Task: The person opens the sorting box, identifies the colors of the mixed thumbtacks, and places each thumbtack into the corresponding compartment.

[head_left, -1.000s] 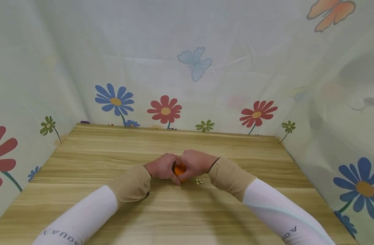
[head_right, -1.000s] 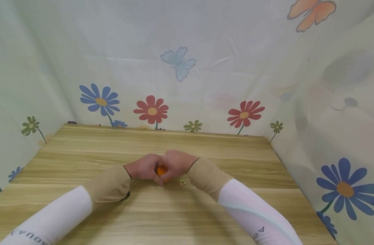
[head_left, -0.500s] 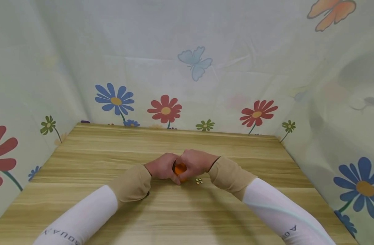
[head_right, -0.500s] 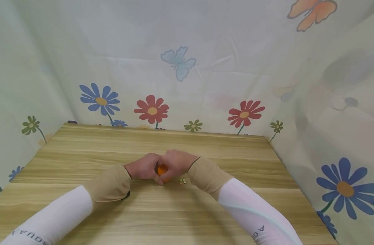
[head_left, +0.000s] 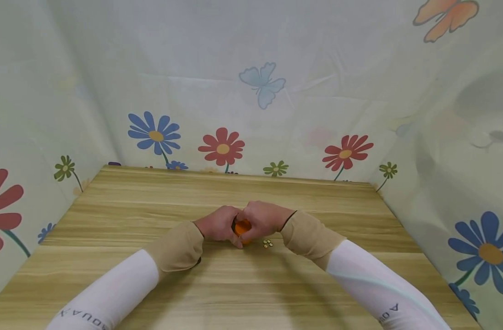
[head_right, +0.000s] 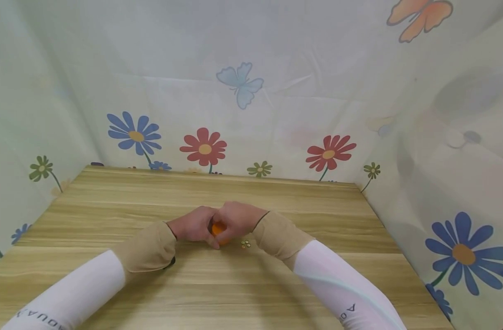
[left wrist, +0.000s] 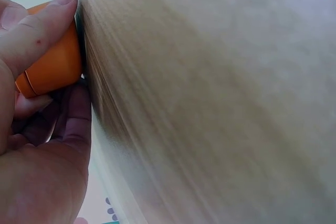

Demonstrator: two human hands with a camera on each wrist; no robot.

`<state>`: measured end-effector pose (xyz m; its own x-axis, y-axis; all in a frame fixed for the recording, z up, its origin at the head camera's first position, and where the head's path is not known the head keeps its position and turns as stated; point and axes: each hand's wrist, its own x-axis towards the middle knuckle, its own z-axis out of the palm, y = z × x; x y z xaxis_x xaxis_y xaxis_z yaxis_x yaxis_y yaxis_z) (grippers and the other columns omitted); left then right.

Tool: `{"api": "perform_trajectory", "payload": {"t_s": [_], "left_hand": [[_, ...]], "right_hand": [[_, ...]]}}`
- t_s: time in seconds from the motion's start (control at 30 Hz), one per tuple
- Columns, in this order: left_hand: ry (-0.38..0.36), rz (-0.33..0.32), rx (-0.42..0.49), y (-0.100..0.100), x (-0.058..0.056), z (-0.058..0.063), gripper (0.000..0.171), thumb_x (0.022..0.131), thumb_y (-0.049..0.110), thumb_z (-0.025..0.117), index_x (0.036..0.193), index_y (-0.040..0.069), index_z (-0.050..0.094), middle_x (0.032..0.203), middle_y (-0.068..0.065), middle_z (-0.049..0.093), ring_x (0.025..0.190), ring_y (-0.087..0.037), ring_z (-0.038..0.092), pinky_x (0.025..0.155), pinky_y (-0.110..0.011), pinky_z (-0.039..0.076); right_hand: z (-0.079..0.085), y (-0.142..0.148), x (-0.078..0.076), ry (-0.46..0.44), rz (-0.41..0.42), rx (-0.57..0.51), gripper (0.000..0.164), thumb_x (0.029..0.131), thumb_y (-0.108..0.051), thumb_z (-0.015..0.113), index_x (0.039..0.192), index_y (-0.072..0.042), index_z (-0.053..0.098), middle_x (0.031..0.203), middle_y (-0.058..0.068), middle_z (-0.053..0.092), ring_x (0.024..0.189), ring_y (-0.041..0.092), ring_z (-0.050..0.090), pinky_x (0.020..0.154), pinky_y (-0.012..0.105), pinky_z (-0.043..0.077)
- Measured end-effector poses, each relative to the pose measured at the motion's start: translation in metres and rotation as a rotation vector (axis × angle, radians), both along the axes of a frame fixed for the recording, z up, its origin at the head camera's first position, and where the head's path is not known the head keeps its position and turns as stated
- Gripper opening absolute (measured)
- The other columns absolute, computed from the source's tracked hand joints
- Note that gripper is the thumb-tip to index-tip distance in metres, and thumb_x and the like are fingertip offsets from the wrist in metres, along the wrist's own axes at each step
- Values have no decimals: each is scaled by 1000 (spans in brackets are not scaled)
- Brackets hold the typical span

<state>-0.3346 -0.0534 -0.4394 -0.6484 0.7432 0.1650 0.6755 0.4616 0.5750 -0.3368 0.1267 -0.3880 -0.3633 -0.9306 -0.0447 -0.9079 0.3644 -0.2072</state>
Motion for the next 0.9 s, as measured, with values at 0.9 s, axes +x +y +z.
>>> {"api": "perform_trajectory", "payload": {"t_s": [0.9], "left_hand": [[-38,46,-3,1,1,-2,54,54,31,92,96,17,62,86,15,59,78,-5,54,73,-22,46]], "right_hand": [[9,-11,11,81,-74,76,27,75,-41,75,80,-16,64,59,-12,51,51,3,45,47,18,38]]}}
